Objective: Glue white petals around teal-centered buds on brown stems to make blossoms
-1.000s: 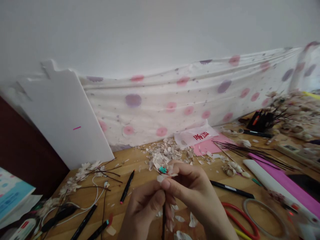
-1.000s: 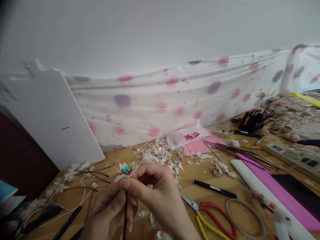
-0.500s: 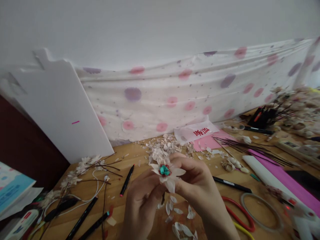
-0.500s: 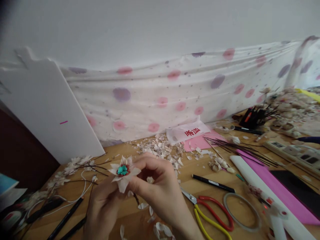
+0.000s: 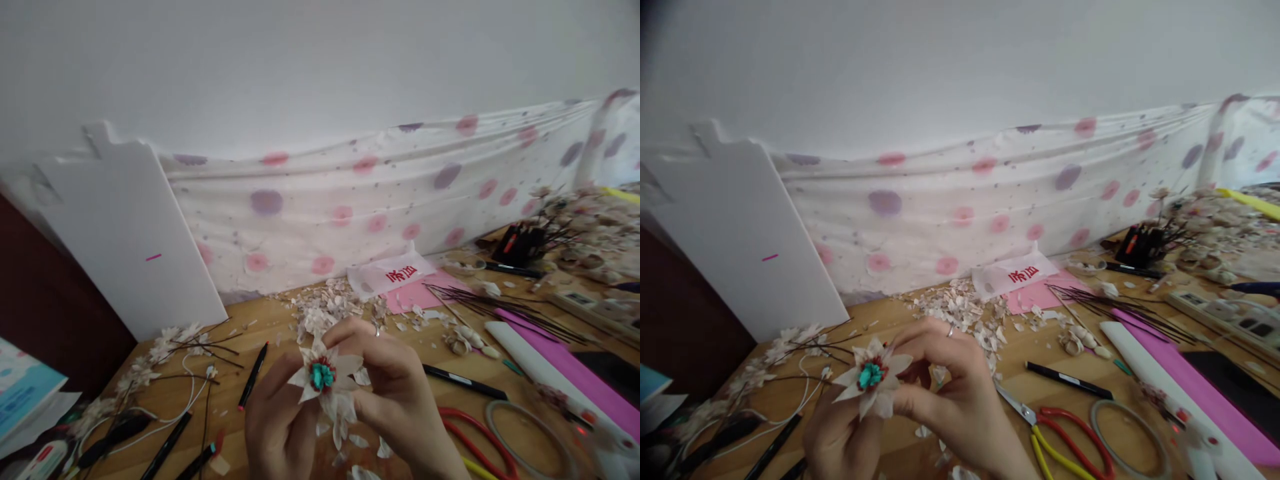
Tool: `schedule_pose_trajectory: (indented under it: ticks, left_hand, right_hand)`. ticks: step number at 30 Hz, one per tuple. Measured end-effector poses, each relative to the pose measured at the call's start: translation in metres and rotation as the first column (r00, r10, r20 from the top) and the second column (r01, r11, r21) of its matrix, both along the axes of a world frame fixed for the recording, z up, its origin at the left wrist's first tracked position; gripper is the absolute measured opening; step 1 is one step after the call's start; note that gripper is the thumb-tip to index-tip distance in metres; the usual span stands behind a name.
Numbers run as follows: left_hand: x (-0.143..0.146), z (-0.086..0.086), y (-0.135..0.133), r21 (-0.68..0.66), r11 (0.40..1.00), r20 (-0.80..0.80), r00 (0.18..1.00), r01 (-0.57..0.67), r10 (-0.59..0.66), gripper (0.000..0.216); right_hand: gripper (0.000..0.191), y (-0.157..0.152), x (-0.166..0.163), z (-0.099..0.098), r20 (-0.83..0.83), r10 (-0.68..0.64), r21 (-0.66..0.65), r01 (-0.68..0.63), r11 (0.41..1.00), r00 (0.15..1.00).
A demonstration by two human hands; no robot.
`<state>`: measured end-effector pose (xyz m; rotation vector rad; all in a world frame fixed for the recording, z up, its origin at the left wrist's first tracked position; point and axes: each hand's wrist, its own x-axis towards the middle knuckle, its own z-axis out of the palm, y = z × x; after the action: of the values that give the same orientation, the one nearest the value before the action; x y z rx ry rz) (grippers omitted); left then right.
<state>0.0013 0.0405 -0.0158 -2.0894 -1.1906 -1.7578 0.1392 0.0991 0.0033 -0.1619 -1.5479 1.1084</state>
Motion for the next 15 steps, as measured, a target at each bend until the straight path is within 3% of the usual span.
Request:
schedule_pose_trajectory:
  ticks: [6,10,13,15]
  left_hand:
    - [-0.001,-0.003,0.0,0.043,0.999,-0.077,0.997,-0.01,0.013,0.034]
    - [0.003,-0.008,-0.001,0.043,0.999,-0.035,0.999,-0.025,0.027,0.036]
    - [0.009,-0.01,-0.003,-0.083,0.996,0.144,0.989,-0.022,0.034,0.028]
    - [0.013,-0.009,-0.005,-0.214,0.977,0.349,0.935,0.009,0.068,0.021]
  right_hand:
    - [0.013,0.001,-0.001,-0.001,-0.014,-0.076,0.037,0.076,0.996,0.997]
    - [0.013,0.002,-0.002,-0.001,-0.022,-0.097,0.043,0.098,0.994,0.995]
    - [0.013,0.003,0.0,-0.001,0.007,-0.07,0.018,0.07,0.997,0.997]
    - [0.01,0.004,0.002,0.0,0.016,-0.014,-0.033,0.015,0.999,1.0]
